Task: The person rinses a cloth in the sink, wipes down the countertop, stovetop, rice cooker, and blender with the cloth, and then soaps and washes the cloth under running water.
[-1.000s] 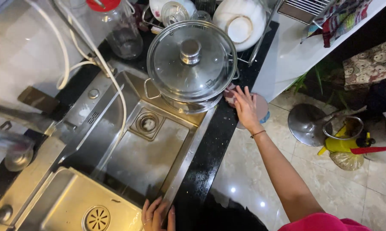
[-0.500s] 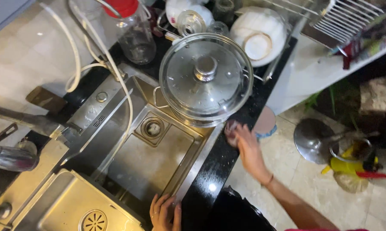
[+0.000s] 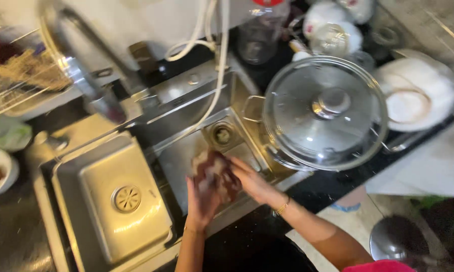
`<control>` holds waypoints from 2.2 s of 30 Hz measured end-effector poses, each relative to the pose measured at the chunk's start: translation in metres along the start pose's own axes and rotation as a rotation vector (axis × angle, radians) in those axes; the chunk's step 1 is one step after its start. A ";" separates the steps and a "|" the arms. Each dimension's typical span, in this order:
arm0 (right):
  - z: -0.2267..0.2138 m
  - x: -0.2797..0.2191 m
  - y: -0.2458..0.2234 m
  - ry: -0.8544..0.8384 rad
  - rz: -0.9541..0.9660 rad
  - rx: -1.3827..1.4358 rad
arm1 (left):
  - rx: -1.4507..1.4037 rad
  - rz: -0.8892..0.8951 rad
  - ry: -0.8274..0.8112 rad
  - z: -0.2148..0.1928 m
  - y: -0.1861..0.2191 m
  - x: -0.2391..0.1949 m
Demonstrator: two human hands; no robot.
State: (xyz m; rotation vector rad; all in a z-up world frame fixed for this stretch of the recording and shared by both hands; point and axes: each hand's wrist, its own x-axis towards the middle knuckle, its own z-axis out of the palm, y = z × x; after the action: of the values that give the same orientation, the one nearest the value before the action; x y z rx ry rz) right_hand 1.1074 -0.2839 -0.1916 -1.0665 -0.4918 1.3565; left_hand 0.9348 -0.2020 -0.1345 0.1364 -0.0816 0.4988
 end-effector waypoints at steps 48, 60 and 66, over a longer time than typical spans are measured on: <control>0.140 0.117 0.029 -0.294 -0.625 -0.985 | -0.075 0.394 0.755 -0.154 0.085 0.015; 0.122 0.173 0.077 0.208 -0.336 -0.999 | -0.058 0.471 0.763 -0.220 0.057 0.040; 0.104 0.186 0.069 0.293 -0.243 -0.849 | 0.082 0.563 0.802 -0.259 0.044 0.048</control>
State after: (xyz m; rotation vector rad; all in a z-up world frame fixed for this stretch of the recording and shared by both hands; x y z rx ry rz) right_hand 1.0242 -0.0843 -0.2517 -1.7884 -0.9806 0.7402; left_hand 0.9671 -0.1021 -0.3798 -0.0181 0.7043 1.0861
